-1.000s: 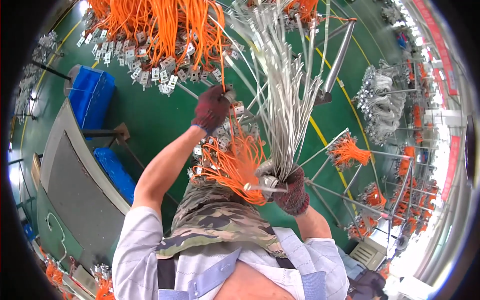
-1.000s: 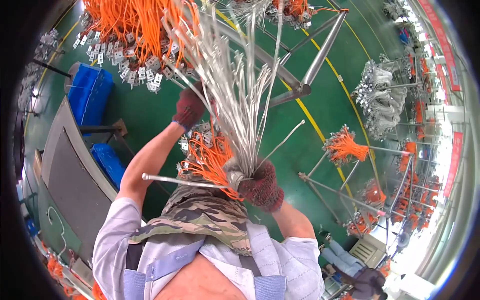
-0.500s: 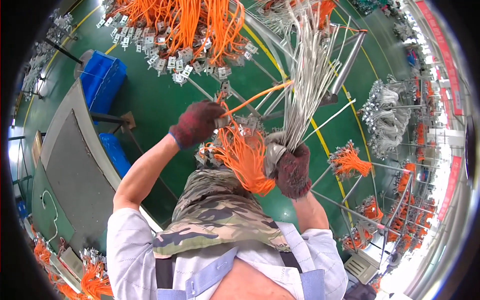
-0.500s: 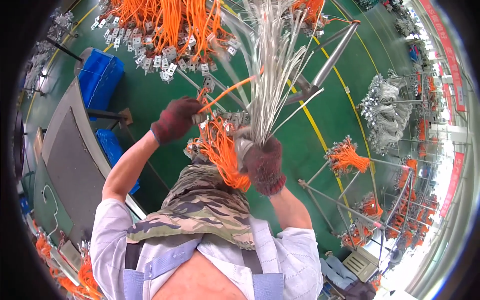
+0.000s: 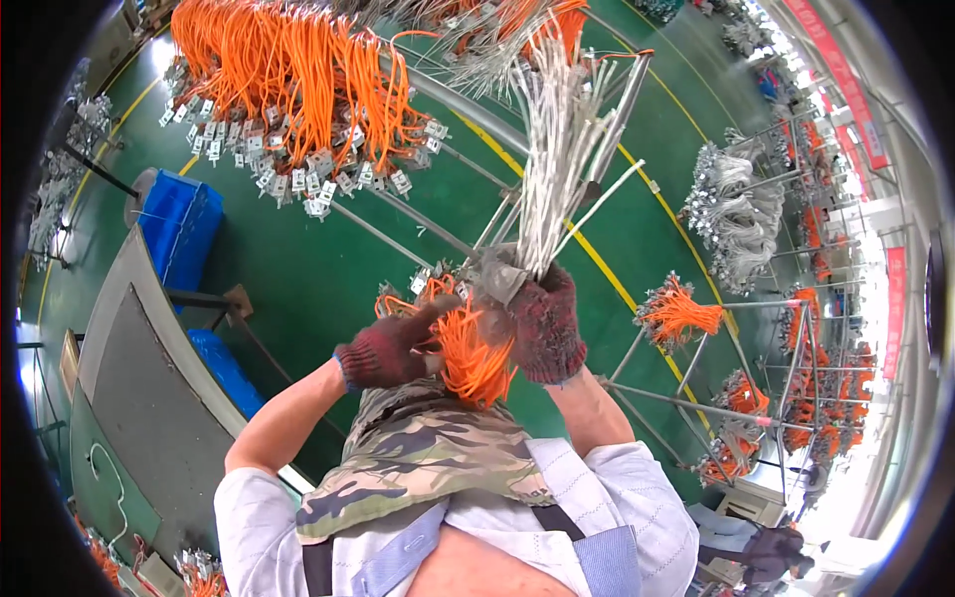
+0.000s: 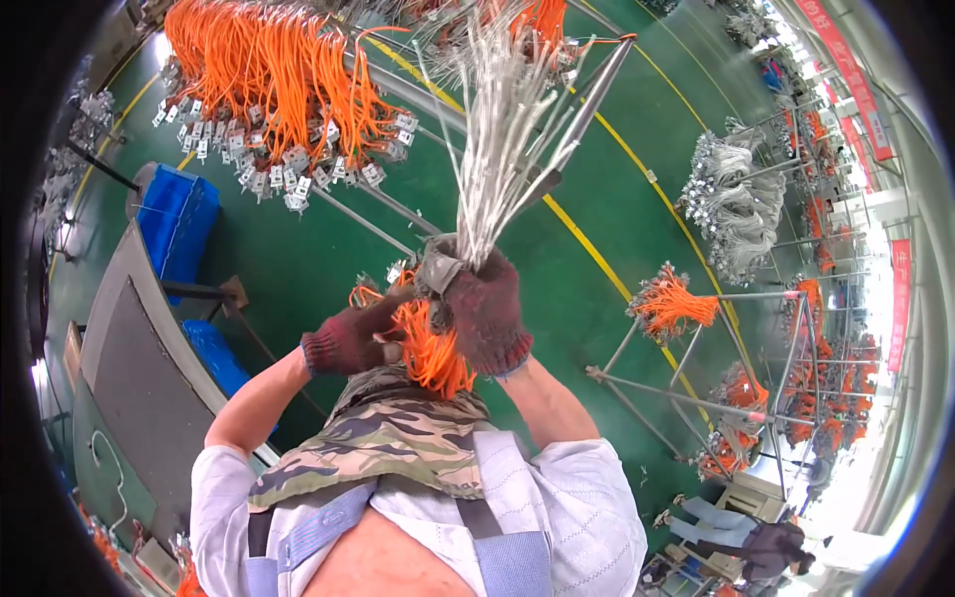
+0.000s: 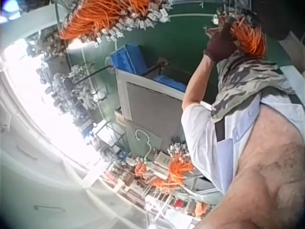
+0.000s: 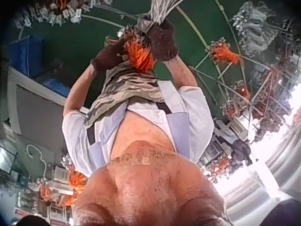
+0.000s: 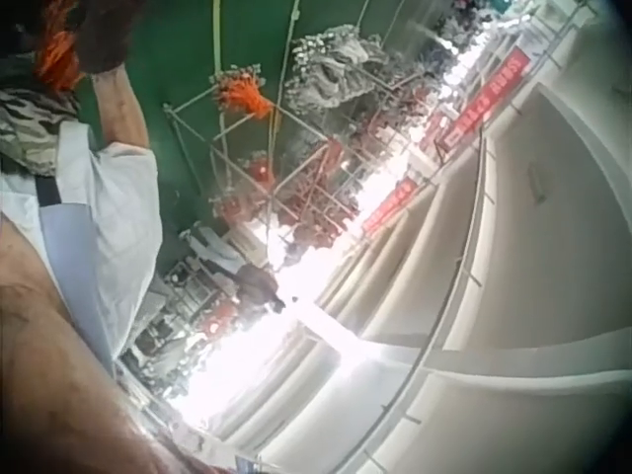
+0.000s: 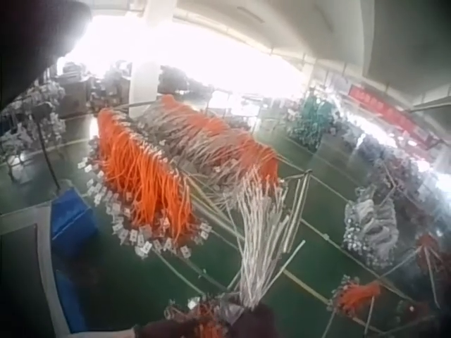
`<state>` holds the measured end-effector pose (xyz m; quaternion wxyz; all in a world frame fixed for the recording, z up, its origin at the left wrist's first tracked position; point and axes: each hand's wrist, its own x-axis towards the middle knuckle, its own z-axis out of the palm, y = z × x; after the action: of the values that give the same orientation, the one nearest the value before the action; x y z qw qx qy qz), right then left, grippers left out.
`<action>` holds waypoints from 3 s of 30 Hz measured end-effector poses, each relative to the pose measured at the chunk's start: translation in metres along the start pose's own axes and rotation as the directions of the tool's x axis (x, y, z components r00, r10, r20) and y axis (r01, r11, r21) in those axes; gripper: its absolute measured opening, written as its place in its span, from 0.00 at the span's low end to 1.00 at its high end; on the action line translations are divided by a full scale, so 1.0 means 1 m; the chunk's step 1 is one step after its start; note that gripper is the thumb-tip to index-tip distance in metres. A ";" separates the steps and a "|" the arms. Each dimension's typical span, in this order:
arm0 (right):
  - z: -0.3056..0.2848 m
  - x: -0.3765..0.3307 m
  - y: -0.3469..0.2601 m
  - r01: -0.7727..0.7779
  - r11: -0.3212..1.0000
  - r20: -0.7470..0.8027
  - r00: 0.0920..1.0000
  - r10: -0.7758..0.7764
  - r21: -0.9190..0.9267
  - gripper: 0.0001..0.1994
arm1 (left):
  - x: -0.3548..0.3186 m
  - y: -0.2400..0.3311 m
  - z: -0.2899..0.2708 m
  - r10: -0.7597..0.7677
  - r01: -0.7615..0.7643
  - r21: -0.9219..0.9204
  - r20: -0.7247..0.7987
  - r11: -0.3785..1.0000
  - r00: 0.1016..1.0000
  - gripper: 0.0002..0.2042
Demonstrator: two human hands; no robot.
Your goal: Transferring and organizing large bundles of orange electrical wire harnesses from a workbench to a storage rack.
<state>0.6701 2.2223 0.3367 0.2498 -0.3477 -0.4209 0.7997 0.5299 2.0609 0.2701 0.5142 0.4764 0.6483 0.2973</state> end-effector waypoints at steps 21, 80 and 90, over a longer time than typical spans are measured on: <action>0.097 0.009 -0.018 -0.147 0.989 0.557 0.824 0.106 0.030 0.12 | -0.013 -0.031 -0.020 0.239 -0.504 -0.390 -0.557 0.771 0.795 0.18; 0.515 -0.176 0.170 -0.429 0.818 0.827 -0.554 0.096 -0.383 0.12 | -0.414 0.099 0.022 -0.199 -0.197 -0.125 -0.886 0.972 -0.419 0.44; 0.480 -0.256 0.254 -0.391 0.370 0.463 -0.877 0.129 -0.843 0.16 | -0.360 -0.059 0.130 -0.397 -0.370 -0.235 -0.795 0.899 -0.459 0.49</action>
<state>0.4375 1.6729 0.4035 -0.6911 0.3402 -0.0377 0.6365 0.6411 1.6928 0.3185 -0.2012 -0.1550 0.6833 0.6845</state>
